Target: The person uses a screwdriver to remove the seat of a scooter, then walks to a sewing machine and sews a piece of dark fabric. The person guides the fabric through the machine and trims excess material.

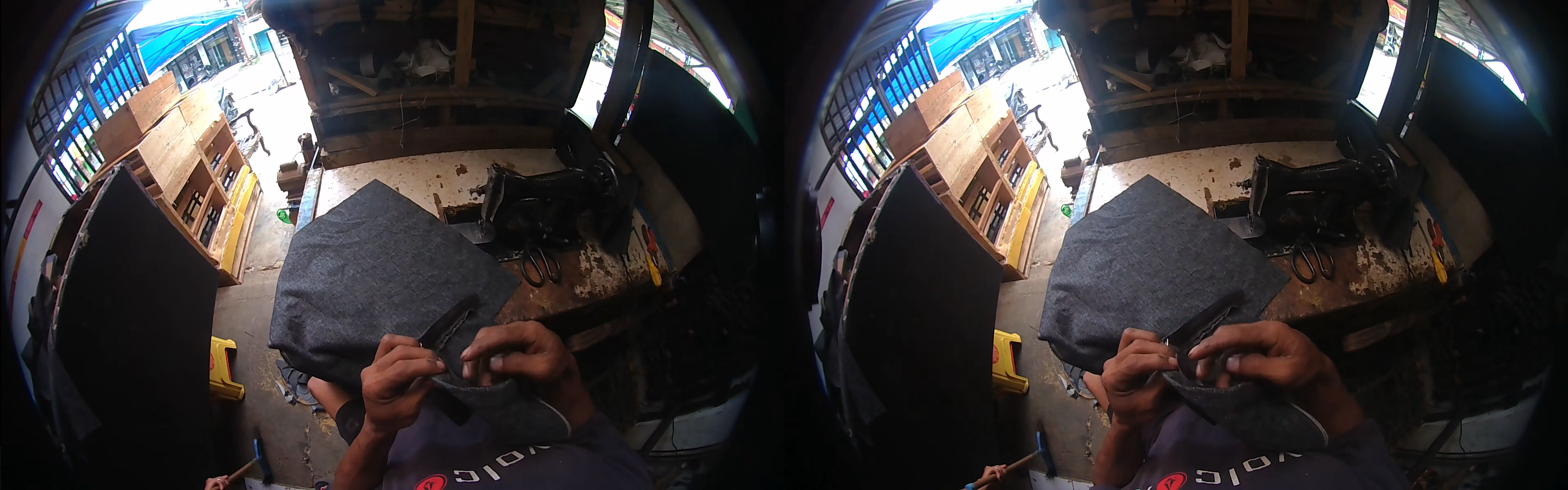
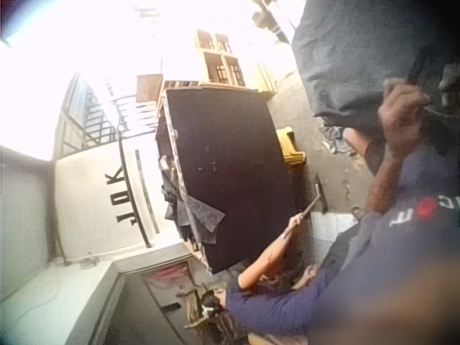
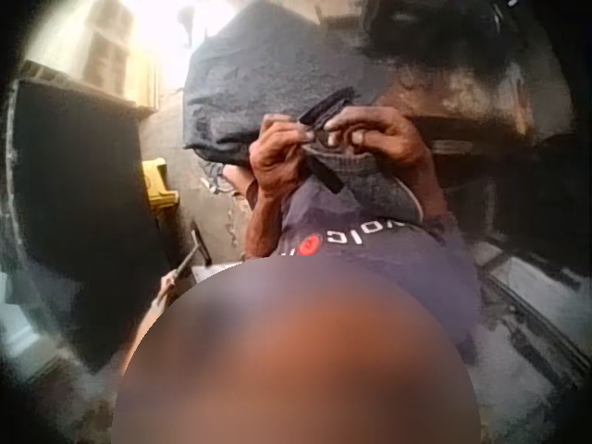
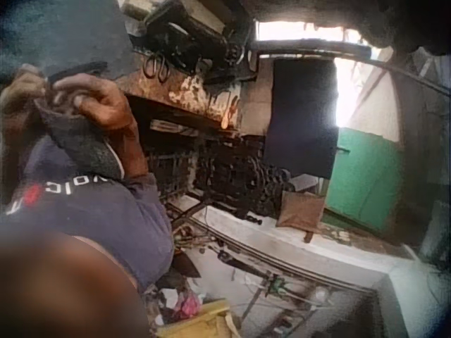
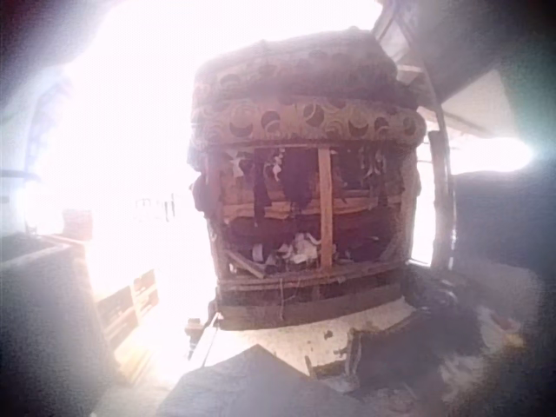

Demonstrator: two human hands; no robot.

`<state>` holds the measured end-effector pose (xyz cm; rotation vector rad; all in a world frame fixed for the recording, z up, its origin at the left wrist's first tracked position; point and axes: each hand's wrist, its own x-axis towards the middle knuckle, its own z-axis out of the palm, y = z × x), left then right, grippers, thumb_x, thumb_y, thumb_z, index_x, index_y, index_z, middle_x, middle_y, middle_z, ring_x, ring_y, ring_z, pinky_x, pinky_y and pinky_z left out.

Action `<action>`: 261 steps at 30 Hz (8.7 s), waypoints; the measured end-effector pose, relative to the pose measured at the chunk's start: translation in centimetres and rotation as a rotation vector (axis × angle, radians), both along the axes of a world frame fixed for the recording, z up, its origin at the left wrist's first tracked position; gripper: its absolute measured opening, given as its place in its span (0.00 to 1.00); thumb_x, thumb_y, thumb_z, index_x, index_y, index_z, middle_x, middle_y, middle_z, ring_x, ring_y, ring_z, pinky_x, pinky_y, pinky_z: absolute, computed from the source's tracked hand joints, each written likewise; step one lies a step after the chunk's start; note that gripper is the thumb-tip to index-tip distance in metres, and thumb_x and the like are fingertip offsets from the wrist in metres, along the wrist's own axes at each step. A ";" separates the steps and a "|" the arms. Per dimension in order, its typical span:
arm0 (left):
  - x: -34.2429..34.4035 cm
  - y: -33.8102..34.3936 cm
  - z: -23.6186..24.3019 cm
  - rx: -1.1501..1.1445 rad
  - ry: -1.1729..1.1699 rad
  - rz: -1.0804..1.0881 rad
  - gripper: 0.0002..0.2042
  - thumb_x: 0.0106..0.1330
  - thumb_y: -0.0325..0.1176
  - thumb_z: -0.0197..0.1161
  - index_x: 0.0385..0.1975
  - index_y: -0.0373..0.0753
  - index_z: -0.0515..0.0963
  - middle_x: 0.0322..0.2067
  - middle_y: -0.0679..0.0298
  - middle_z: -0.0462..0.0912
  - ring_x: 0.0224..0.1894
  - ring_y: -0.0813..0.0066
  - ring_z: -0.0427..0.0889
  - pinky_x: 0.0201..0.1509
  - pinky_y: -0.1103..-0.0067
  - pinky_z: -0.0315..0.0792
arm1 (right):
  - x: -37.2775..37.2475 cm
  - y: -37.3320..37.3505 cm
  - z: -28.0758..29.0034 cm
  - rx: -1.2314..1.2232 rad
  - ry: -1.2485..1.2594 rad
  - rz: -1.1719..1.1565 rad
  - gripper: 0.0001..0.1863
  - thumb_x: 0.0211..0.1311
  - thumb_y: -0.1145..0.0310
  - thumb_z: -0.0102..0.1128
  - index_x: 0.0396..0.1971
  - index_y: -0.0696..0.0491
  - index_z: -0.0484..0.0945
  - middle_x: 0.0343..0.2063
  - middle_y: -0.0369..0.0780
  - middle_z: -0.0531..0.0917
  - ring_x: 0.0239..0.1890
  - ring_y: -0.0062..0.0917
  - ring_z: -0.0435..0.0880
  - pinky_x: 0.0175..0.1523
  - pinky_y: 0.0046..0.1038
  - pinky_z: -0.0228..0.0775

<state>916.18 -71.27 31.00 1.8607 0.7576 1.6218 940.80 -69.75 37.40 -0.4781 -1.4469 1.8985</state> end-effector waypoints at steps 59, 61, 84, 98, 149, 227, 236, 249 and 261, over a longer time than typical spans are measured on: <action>-2.9 -3.3 14.8 -0.333 1.110 0.281 0.11 0.56 0.27 0.79 0.38 0.37 0.89 0.35 0.55 0.84 0.38 0.56 0.83 0.43 0.67 0.77 | -6.2 7.4 -11.4 0.647 -0.482 -0.479 0.32 0.78 0.47 0.55 0.65 0.60 0.77 0.61 0.54 0.81 0.65 0.50 0.79 0.72 0.52 0.66; -1.4 -1.6 15.4 -0.296 1.115 0.244 0.11 0.54 0.28 0.79 0.37 0.38 0.90 0.32 0.56 0.82 0.36 0.56 0.81 0.41 0.66 0.76 | -6.1 6.1 -8.7 0.529 -0.055 -0.165 0.28 0.76 0.53 0.62 0.60 0.62 0.79 0.54 0.53 0.86 0.56 0.47 0.87 0.62 0.43 0.79; -4.1 15.9 15.5 -0.292 1.522 -0.005 0.13 0.70 0.45 0.69 0.32 0.42 0.79 0.30 0.64 0.85 0.35 0.57 0.87 0.46 0.62 0.76 | -2.1 6.9 -9.2 0.430 -0.454 -0.612 0.12 0.73 0.61 0.68 0.41 0.56 0.85 0.33 0.44 0.88 0.39 0.41 0.89 0.45 0.37 0.83; -0.5 44.9 7.4 -0.461 1.644 -0.265 0.13 0.62 0.42 0.76 0.44 0.48 0.89 0.39 0.62 0.92 0.44 0.66 0.90 0.49 0.68 0.82 | 1.4 13.1 -11.9 0.042 -0.625 -0.615 0.18 0.77 0.57 0.63 0.47 0.59 0.84 0.31 0.51 0.88 0.39 0.40 0.92 0.42 0.38 0.80; 5.2 49.2 -9.0 -0.717 1.106 0.515 0.18 0.65 0.46 0.74 0.52 0.48 0.88 0.46 0.46 0.90 0.51 0.47 0.89 0.56 0.59 0.80 | 4.5 16.9 -15.1 -0.049 -0.887 -0.879 0.09 0.73 0.65 0.65 0.37 0.55 0.78 0.20 0.46 0.82 0.24 0.41 0.86 0.32 0.38 0.74; 14.8 21.6 -12.2 -0.180 1.048 0.185 0.31 0.77 0.51 0.55 0.77 0.45 0.67 0.78 0.57 0.65 0.81 0.54 0.58 0.83 0.53 0.50 | 5.7 24.5 -19.2 0.321 -1.159 -1.130 0.18 0.62 0.53 0.69 0.33 0.56 0.89 0.35 0.51 0.89 0.39 0.51 0.89 0.45 0.46 0.81; 14.8 21.5 -12.1 -0.214 1.037 0.168 0.32 0.77 0.50 0.55 0.77 0.44 0.67 0.78 0.57 0.64 0.82 0.52 0.57 0.84 0.54 0.48 | 7.3 21.8 -16.8 0.228 -0.990 -1.043 0.13 0.60 0.58 0.68 0.33 0.54 0.90 0.27 0.48 0.89 0.31 0.40 0.91 0.39 0.38 0.80; 15.8 21.9 -12.1 -0.172 1.116 0.198 0.31 0.74 0.48 0.53 0.77 0.50 0.66 0.75 0.50 0.67 0.79 0.46 0.61 0.81 0.46 0.50 | 9.6 21.2 -17.5 0.329 -1.118 -0.902 0.12 0.58 0.62 0.65 0.34 0.53 0.89 0.30 0.50 0.88 0.36 0.47 0.90 0.42 0.43 0.81; 16.2 21.7 -12.3 -0.163 1.090 0.236 0.31 0.74 0.46 0.53 0.76 0.46 0.67 0.74 0.49 0.67 0.78 0.45 0.61 0.81 0.47 0.48 | 13.2 37.3 -24.9 1.120 -1.118 -0.982 0.16 0.64 0.53 0.62 0.36 0.49 0.91 0.38 0.45 0.92 0.41 0.46 0.92 0.49 0.47 0.84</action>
